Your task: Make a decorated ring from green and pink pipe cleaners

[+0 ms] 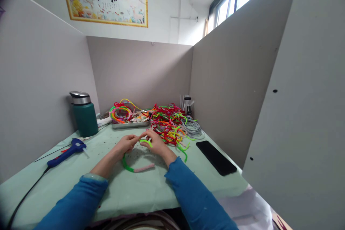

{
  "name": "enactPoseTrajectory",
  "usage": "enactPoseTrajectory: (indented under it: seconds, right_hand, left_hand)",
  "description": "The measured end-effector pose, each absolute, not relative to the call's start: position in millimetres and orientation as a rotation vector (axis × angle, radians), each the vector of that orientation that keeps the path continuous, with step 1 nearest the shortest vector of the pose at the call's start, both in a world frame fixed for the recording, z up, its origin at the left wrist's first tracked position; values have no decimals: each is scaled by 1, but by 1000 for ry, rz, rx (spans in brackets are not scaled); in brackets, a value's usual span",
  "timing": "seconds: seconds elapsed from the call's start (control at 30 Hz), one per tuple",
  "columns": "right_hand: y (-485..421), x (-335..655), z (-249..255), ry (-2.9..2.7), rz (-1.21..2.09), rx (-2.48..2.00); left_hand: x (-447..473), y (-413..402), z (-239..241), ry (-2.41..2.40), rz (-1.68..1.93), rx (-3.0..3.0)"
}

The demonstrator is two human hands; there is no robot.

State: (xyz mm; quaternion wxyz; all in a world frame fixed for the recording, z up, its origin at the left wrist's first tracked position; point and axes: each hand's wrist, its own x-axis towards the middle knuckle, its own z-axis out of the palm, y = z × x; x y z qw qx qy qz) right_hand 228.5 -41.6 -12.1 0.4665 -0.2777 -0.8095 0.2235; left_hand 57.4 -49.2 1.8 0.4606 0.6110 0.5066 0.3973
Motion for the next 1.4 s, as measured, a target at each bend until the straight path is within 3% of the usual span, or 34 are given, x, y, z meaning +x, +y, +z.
enactPoseTrajectory:
  seconds: [0.6,1.0,1.4]
  right_hand:
    - [-37,233,-16,-1968,1164,-835]
    - [-37,235,-15,-2003,1487,-673]
    - [-45,239,-7,-1886,1714,-548]
  left_hand:
    - [56,-46,-1,1277,1027,1579]
    - [50,-35,-11,1431,1200,2099]
    - [51,-38,-10,1493,1213,2203]
